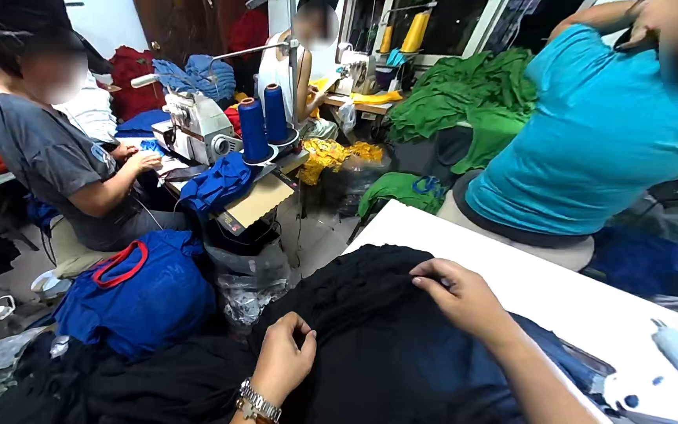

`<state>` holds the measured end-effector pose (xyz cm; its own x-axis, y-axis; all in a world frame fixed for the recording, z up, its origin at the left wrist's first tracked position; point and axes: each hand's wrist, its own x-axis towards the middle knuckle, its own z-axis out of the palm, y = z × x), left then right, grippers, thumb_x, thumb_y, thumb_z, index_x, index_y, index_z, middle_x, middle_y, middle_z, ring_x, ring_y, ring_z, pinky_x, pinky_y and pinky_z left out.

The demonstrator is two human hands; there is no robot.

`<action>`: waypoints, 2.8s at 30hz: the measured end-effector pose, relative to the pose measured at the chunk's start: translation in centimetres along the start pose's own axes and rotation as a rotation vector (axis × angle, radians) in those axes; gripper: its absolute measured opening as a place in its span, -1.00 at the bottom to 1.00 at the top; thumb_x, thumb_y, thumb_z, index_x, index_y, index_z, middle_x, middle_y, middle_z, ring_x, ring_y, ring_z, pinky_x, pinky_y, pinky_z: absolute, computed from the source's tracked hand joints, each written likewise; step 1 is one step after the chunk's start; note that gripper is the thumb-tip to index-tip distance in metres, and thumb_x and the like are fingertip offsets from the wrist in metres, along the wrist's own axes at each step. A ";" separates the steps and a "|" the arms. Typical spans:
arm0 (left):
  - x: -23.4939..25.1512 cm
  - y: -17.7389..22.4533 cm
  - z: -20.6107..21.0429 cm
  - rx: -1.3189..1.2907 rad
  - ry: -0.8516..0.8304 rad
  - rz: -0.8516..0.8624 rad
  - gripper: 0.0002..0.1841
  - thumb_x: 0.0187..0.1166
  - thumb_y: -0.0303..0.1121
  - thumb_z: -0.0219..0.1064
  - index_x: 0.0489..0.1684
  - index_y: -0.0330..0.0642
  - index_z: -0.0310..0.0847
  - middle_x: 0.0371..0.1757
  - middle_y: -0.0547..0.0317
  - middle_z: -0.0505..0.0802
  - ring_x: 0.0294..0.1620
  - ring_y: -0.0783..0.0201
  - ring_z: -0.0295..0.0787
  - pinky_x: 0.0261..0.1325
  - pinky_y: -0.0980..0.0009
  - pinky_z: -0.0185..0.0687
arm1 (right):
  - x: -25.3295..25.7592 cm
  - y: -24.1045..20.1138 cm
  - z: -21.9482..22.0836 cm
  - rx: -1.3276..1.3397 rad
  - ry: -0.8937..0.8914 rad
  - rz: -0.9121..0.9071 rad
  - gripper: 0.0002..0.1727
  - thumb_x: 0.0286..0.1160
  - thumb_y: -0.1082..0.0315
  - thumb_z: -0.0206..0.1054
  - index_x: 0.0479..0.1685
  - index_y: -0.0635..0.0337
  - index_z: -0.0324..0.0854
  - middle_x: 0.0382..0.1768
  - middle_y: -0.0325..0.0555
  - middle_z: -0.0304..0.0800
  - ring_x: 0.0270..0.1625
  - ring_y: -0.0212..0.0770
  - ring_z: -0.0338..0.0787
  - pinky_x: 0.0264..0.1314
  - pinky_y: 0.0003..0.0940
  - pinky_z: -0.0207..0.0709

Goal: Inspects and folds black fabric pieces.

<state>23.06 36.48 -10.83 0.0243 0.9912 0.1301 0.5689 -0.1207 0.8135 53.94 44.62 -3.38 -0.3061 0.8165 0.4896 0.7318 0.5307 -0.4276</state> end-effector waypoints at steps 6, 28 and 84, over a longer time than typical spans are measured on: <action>-0.5 1.1 -0.2 0.053 -0.088 -0.074 -0.72 0.60 -0.26 0.34 0.14 -0.18 0.74 -0.05 0.12 0.87 -0.06 0.34 0.82 0.17 0.38 0.72 | -2.2 0.4 -0.4 -0.133 0.076 -0.077 -0.78 0.50 0.33 0.27 -0.15 0.17 0.83 -0.22 -0.14 0.75 -0.16 -0.24 0.75 -0.08 -0.27 0.69; -2.5 2.2 -1.9 0.197 -0.109 -0.081 -0.77 0.54 -0.37 0.42 0.07 -0.24 0.74 -0.09 0.05 0.87 -0.09 0.22 0.85 0.16 0.24 0.77 | -4.2 -1.0 -0.7 -0.164 0.098 -0.177 -0.82 0.39 0.41 0.33 -0.22 0.23 0.85 -0.28 -0.08 0.75 -0.22 -0.17 0.78 -0.13 -0.28 0.75; -1.0 6.9 4.4 -0.590 -0.039 0.285 -0.85 0.65 -0.44 0.23 -0.11 -0.19 0.75 0.02 0.15 0.82 0.12 0.29 0.76 0.19 0.38 0.73 | -12.0 -8.7 0.3 0.068 0.205 -0.154 -0.81 0.63 0.21 0.37 0.00 0.03 0.83 -0.05 -0.10 0.78 -0.05 -0.39 0.78 -0.03 -0.56 0.70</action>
<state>30.53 34.87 -7.85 0.1436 0.9157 0.3753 -0.0105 -0.3778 0.9258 51.04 30.22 -5.76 -0.2760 0.6655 0.6934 0.6413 0.6649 -0.3829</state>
